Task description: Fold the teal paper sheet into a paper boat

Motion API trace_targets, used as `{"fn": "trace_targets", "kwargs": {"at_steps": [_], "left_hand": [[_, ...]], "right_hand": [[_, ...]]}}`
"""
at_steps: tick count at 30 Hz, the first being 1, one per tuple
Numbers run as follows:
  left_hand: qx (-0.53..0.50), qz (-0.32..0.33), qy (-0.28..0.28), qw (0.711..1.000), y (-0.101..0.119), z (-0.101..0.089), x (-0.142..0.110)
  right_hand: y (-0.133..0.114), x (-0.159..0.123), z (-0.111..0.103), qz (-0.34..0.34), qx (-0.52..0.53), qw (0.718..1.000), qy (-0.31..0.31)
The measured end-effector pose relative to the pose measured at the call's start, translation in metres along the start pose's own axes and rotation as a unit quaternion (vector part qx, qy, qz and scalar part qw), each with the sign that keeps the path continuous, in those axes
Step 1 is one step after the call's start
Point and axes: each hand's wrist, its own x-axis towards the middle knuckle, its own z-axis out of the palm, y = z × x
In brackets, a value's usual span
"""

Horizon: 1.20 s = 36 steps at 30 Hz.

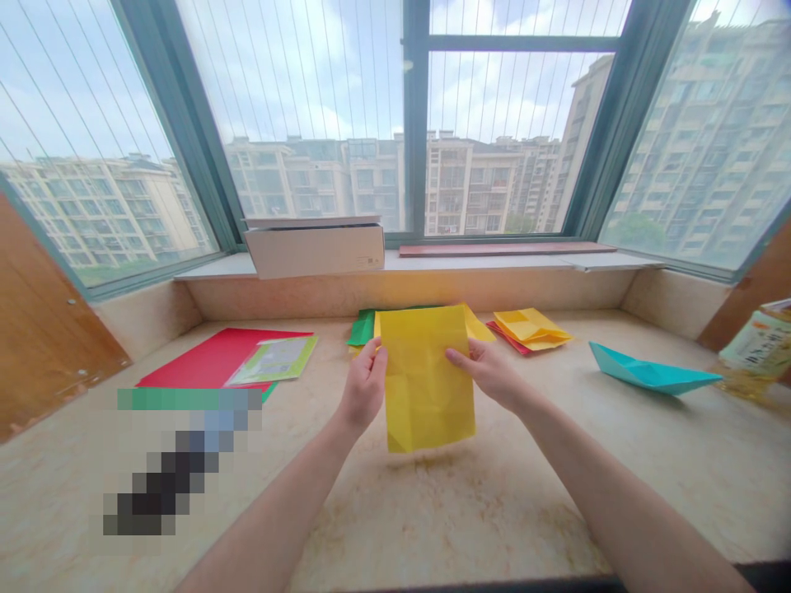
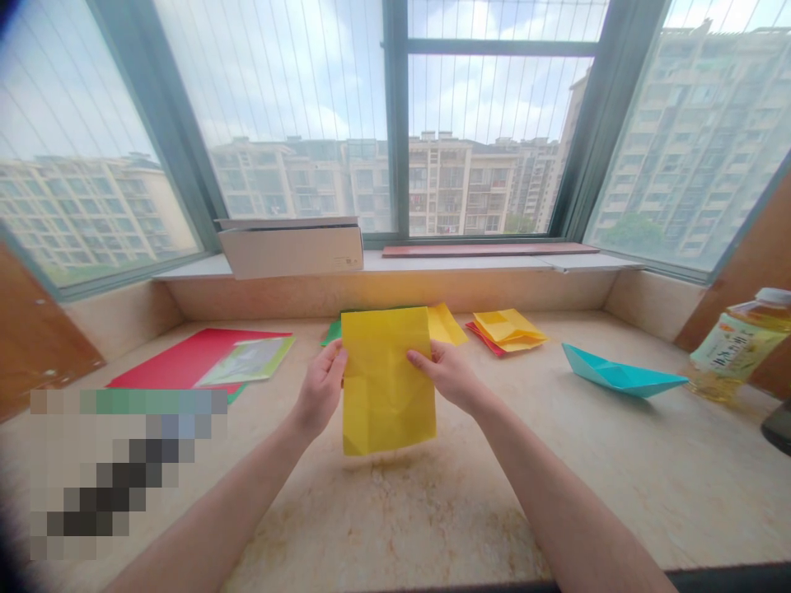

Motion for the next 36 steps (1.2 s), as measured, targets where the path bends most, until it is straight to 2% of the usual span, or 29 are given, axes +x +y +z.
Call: {"fn": "trace_targets", "kwargs": {"at_steps": [6, 14, 17, 20, 24, 30, 36], "left_hand": [[0.032, 0.026, 0.036, 0.999, 0.001, 0.001, 0.000], [0.017, 0.033, 0.045, 0.998, -0.001, 0.000, -0.001], [0.017, 0.024, 0.031, 0.999, -0.003, 0.001, -0.002], [0.007, -0.006, -0.010, 1.000, -0.002, 0.004, -0.005], [-0.009, -0.035, -0.048, 0.998, 0.004, 0.008, -0.011], [-0.030, -0.050, -0.024, 0.998, 0.013, 0.011, -0.013], [-0.071, -0.048, -0.025, 0.996, 0.014, 0.016, -0.012]], "right_hand": [[0.001, -0.001, 0.002, -0.001, 0.003, 1.000, 0.000], [-0.004, -0.004, 0.005, -0.003, 0.008, 1.000, 0.000], [-0.006, -0.005, 0.008, -0.001, 0.027, 0.999, 0.035], [-0.007, -0.004, 0.010, 0.003, 0.102, 0.993, 0.067], [-0.010, -0.006, 0.009, 0.013, 0.167, 0.984, 0.064], [-0.014, -0.011, 0.010, 0.027, 0.121, 0.992, 0.035], [-0.015, -0.011, 0.014, 0.008, 0.109, 0.994, 0.030]]}}
